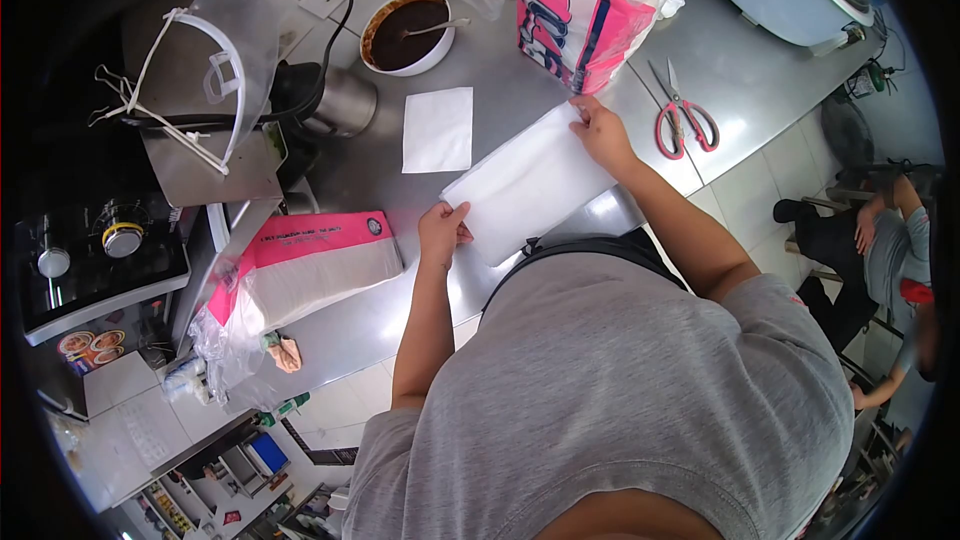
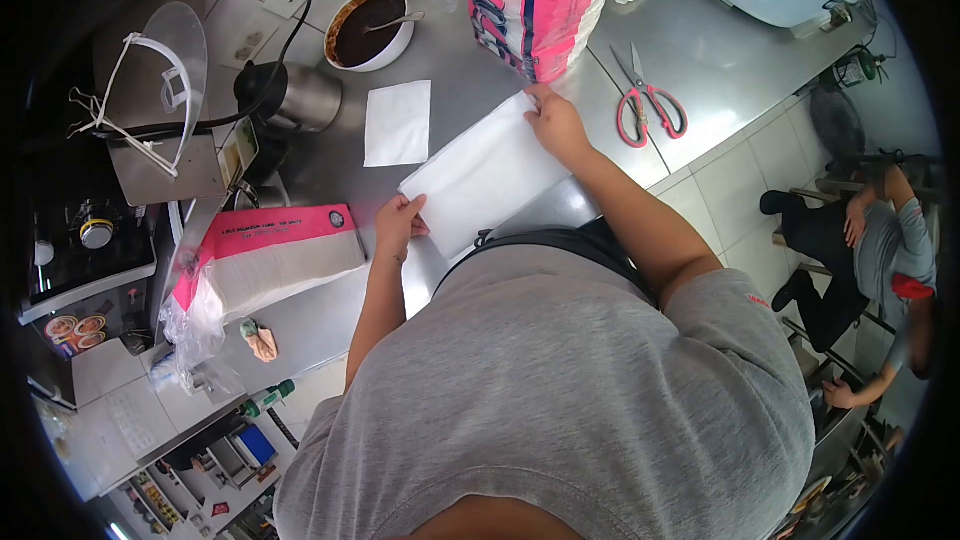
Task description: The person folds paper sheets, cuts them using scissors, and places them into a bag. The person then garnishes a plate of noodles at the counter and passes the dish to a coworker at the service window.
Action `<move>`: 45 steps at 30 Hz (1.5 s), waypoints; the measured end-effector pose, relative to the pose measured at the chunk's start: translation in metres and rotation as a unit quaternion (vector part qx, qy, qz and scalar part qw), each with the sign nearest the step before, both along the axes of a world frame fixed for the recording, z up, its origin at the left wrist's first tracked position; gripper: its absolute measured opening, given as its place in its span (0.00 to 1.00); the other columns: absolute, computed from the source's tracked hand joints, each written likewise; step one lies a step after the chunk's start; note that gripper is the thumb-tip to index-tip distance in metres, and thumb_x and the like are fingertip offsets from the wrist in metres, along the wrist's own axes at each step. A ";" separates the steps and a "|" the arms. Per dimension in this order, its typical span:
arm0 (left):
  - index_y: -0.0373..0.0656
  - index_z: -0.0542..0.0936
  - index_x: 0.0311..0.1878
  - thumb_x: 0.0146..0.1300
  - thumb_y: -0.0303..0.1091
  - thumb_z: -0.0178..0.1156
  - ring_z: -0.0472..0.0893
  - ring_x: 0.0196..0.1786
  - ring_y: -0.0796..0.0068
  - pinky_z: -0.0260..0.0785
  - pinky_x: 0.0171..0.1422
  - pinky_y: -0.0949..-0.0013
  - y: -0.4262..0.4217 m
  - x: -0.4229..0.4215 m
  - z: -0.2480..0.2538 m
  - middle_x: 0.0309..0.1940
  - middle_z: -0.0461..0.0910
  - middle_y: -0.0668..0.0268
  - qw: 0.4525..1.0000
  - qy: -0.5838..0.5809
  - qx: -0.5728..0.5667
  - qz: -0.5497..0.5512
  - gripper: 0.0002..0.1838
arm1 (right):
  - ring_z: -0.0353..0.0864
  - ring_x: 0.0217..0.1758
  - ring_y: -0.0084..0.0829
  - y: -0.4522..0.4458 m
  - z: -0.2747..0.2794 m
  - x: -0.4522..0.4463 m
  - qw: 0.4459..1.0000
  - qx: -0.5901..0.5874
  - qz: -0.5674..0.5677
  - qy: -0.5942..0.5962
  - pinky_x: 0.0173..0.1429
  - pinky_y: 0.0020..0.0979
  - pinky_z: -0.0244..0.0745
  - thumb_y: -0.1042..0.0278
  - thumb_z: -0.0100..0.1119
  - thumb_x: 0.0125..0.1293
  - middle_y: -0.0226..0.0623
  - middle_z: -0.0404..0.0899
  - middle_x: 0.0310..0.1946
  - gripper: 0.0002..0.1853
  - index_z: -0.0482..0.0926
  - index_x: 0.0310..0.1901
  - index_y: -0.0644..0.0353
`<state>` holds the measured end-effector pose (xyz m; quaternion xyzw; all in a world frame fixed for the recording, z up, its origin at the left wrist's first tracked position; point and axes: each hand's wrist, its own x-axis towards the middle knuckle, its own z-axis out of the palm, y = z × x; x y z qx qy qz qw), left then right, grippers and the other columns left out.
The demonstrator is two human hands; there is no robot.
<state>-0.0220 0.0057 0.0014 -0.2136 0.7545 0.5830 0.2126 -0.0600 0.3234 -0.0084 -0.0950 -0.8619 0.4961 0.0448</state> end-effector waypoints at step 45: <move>0.41 0.82 0.36 0.57 0.32 0.63 0.80 0.41 0.60 0.72 0.47 0.63 0.036 -0.090 0.015 0.36 0.82 0.60 0.813 0.404 -0.346 -0.239 0.07 | 0.45 0.77 0.44 -0.053 -0.004 0.030 0.908 0.336 0.233 0.095 0.77 0.51 0.36 0.37 0.45 0.66 0.46 0.51 0.73 0.40 0.57 0.71 0.59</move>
